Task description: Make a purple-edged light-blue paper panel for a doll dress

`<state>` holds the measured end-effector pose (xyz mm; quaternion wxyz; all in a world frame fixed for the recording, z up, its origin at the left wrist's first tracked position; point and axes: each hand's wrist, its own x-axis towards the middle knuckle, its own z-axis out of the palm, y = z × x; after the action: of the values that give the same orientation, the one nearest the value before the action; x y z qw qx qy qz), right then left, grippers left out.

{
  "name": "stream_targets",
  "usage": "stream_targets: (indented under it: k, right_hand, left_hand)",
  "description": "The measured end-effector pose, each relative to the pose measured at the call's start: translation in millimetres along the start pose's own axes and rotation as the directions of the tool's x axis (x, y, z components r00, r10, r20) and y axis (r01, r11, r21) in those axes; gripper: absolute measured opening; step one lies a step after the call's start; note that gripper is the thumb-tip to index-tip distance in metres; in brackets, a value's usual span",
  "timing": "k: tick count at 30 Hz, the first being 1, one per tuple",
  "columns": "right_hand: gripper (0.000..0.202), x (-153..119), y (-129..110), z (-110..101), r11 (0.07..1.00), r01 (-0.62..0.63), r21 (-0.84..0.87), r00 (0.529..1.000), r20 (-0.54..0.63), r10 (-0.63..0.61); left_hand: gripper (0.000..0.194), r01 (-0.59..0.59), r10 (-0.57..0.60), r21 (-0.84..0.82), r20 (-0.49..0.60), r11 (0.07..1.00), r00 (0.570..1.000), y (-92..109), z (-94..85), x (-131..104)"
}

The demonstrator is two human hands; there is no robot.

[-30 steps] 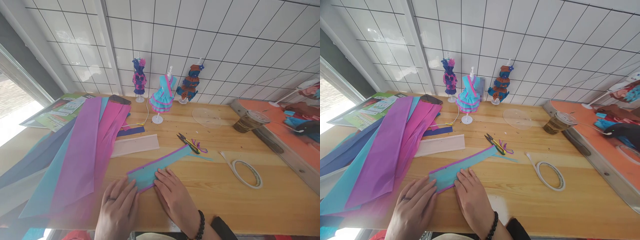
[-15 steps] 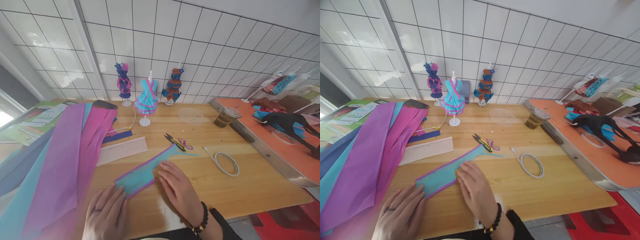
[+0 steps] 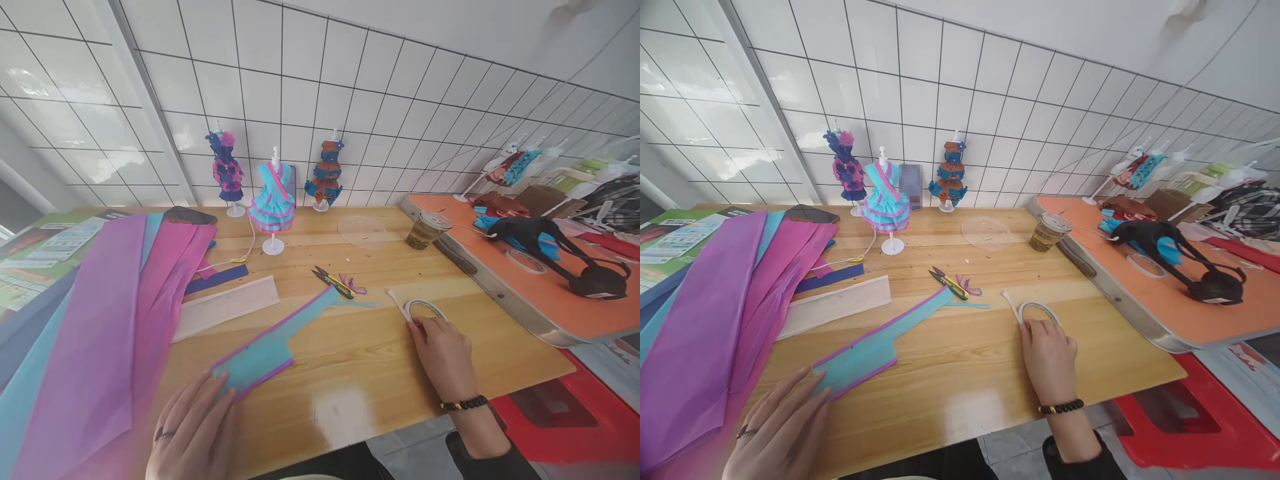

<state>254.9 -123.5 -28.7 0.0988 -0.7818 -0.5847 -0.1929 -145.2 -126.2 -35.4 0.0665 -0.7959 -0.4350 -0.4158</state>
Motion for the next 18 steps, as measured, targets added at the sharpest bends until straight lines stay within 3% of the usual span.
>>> stream_targets:
  k: [4, 8, 12, 14, 18]
  right_hand:
    - [0.022, -3.9, -10.9, -11.3, 0.974, 0.160, 0.161, 0.979, -0.151, -0.135]
    - [0.011, -13.2, -37.9, -35.9, 0.847, 0.389, 0.364, 0.908, -0.310, -0.283]
    - [0.017, -26.7, -72.2, -60.4, 0.721, 0.504, 0.476, 0.861, -0.340, -0.377]
    - [0.016, -31.7, -84.9, -68.2, 0.695, 0.518, 0.498, 0.854, -0.339, -0.394]
    - [0.016, -35.9, -98.4, -74.8, 0.669, 0.533, 0.518, 0.846, -0.332, -0.417]
  left_hand:
    - [0.027, -0.009, 0.009, -0.061, -0.007, 0.998, 1.000, 3.0, -2.6, 1.8]
    - [0.025, 0.026, -0.028, -0.097, -0.011, 0.995, 1.000, 13.6, -3.9, 10.5]
    - [0.022, 0.032, -0.032, -0.170, 0.001, 0.985, 0.999, 32.9, -5.4, 31.0]
    - [0.023, 0.038, -0.028, -0.203, 0.051, 0.978, 0.998, 42.6, -5.5, 41.6]
    - [0.022, 0.019, -0.017, -0.241, 0.008, 0.970, 1.000, 55.4, -4.1, 54.9]
